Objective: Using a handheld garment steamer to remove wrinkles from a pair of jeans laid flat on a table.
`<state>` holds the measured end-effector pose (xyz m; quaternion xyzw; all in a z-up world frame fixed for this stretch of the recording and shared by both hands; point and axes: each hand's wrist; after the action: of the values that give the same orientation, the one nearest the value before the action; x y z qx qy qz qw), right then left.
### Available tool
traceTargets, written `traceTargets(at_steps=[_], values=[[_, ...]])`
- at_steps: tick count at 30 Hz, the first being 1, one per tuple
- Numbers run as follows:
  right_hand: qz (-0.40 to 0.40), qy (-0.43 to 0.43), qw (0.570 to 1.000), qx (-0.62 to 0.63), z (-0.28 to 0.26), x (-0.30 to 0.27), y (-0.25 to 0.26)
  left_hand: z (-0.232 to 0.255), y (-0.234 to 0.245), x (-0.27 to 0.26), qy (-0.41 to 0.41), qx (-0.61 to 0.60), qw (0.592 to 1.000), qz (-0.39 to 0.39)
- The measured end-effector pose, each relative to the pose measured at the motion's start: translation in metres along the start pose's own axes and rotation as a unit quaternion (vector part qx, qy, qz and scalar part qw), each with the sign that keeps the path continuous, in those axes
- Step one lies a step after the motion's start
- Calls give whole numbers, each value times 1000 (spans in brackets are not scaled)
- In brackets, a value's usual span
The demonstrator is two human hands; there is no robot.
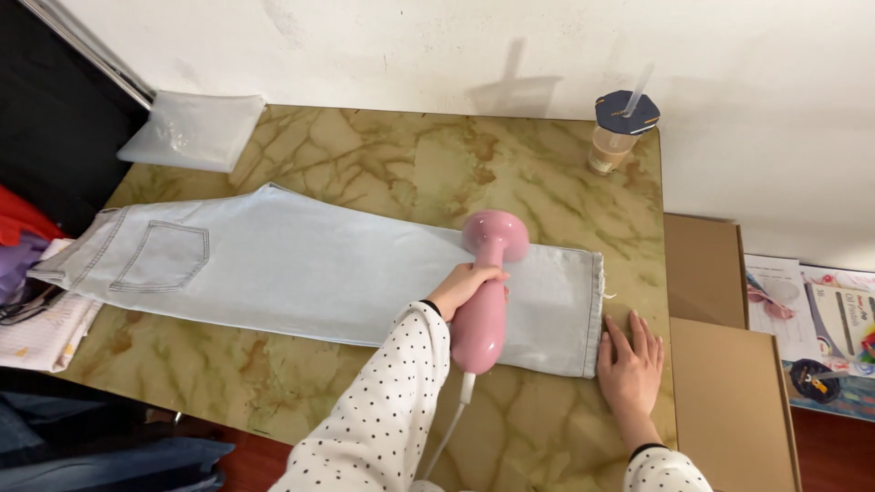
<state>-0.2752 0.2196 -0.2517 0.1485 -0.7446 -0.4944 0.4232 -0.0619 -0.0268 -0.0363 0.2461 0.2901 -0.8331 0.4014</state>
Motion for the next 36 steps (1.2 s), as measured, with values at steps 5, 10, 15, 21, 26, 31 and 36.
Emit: traceTargets(at_steps=[5,10,15,21,26,31,36], values=[[3,3,1000,-4,0,0,-3,-1,7,-37,13,13,1000,-2],[8,10,1000,-9,-2,-2,-1,-7,30,-104,137,60,988,-28],[5,7,1000,-20,-3,0,-1,-1,23,-107,143,105,984,-26],[-30,-5,1000,-5,-3,1,2,5,-13,-39,73,40,996,-28],[-31,0,1000,-1,-5,4,6,-5,-29,-3,32,-33,999,-10],[-27,-6,1000,4,-6,2,5,-5,-13,-40,72,22,997,-19],[-17,-4,1000,3,-8,2,6,-4,9,-96,137,81,987,-27]])
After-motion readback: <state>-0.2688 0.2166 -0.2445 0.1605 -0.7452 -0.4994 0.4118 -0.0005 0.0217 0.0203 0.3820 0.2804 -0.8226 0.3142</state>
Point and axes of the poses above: each hand's wrist, its own x-axis towards the middle knuckle, its own y-axis out of the back of the hand, z = x × y, and after that the axes turned 13 degrees about -x, right-handed
